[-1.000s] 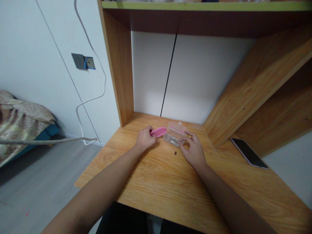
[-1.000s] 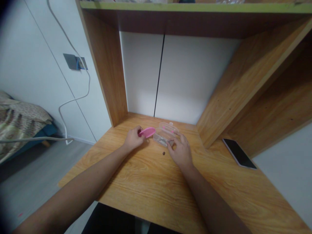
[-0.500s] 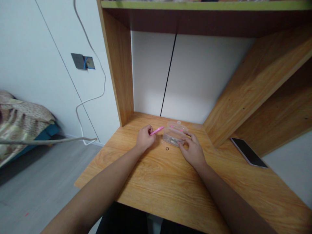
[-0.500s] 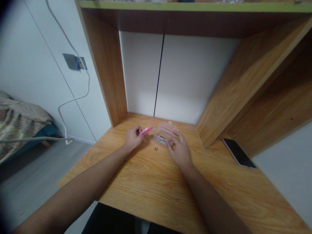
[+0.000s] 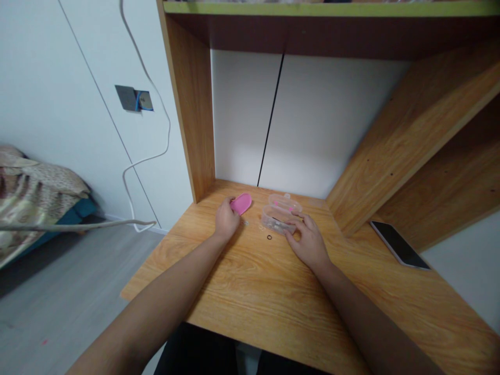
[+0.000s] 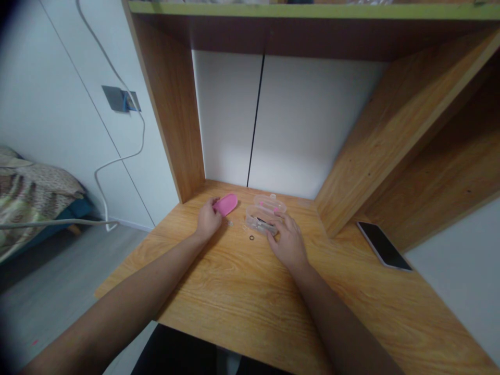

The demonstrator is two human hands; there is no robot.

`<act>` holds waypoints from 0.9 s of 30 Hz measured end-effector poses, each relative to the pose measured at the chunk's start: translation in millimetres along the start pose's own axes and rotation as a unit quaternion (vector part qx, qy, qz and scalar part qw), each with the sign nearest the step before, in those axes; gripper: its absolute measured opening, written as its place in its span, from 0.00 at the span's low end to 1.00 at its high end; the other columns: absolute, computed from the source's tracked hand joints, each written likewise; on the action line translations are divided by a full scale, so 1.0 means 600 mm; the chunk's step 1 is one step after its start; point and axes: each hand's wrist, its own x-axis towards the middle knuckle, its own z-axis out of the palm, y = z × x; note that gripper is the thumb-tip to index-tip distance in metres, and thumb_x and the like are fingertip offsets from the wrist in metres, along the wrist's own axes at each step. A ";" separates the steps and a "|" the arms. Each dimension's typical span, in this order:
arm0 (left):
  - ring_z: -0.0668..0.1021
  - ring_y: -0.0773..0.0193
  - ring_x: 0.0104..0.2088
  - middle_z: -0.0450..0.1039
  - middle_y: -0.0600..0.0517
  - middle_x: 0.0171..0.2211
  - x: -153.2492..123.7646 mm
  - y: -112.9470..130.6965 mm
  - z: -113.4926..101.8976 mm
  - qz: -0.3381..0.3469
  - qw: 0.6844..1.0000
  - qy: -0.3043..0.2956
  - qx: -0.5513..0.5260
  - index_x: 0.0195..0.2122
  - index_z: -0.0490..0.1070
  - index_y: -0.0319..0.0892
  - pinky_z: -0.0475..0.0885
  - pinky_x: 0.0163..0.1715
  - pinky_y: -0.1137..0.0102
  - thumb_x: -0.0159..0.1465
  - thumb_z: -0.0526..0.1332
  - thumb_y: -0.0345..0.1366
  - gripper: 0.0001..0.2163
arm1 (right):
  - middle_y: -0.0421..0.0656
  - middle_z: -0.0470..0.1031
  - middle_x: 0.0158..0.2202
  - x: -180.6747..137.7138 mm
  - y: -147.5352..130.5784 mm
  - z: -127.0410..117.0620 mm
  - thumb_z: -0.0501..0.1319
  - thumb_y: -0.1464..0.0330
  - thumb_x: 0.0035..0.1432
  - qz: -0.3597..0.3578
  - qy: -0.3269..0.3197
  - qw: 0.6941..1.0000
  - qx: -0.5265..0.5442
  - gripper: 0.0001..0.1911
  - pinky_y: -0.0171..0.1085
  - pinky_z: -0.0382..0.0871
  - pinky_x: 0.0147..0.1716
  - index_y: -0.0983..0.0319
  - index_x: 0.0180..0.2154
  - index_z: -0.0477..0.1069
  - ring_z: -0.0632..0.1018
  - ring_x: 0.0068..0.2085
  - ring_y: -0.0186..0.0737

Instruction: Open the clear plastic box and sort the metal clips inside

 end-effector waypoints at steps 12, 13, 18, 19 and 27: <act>0.69 0.42 0.57 0.68 0.39 0.58 -0.010 0.017 -0.009 0.011 0.990 -0.014 0.140 0.53 0.74 0.46 0.61 0.55 0.50 0.58 0.61 0.29 0.21 | 0.49 0.70 0.56 -0.002 0.007 0.003 0.62 0.66 0.59 0.008 0.019 1.000 0.011 0.07 0.55 0.68 0.58 0.58 0.40 0.76 0.72 0.56 0.53; 0.69 0.45 0.57 0.69 0.40 0.58 -0.014 0.027 -0.012 0.046 0.990 -0.020 0.128 0.53 0.74 0.45 0.61 0.55 0.51 0.59 0.58 0.28 0.20 | 0.49 0.70 0.55 -0.002 0.006 0.003 0.62 0.66 0.59 0.010 0.019 1.000 0.010 0.07 0.55 0.68 0.58 0.58 0.40 0.76 0.72 0.56 0.53; 0.75 0.52 0.49 0.77 0.43 0.45 -0.043 0.079 -0.023 0.327 0.912 -0.246 0.038 0.48 0.77 0.44 0.65 0.53 0.60 0.63 0.54 0.29 0.16 | 0.50 0.70 0.56 -0.001 0.003 0.000 0.62 0.66 0.59 0.012 0.013 1.000 0.003 0.07 0.55 0.68 0.58 0.58 0.40 0.75 0.72 0.57 0.53; 0.75 0.53 0.49 0.77 0.44 0.45 -0.050 0.086 -0.022 0.373 0.883 -0.283 0.030 0.47 0.77 0.44 0.66 0.53 0.60 0.63 0.55 0.30 0.15 | 0.50 0.70 0.56 -0.002 0.004 0.001 0.62 0.66 0.59 0.013 0.015 1.000 0.002 0.07 0.55 0.68 0.58 0.58 0.40 0.75 0.72 0.57 0.54; 0.76 0.53 0.47 0.79 0.45 0.42 -0.072 0.098 -0.005 0.486 0.809 -0.321 0.077 0.40 0.78 0.45 0.65 0.49 0.60 0.65 0.57 0.33 0.10 | 0.50 0.70 0.55 -0.001 0.005 0.002 0.62 0.66 0.59 0.014 0.022 1.000 0.000 0.06 0.53 0.68 0.58 0.58 0.39 0.75 0.72 0.57 0.53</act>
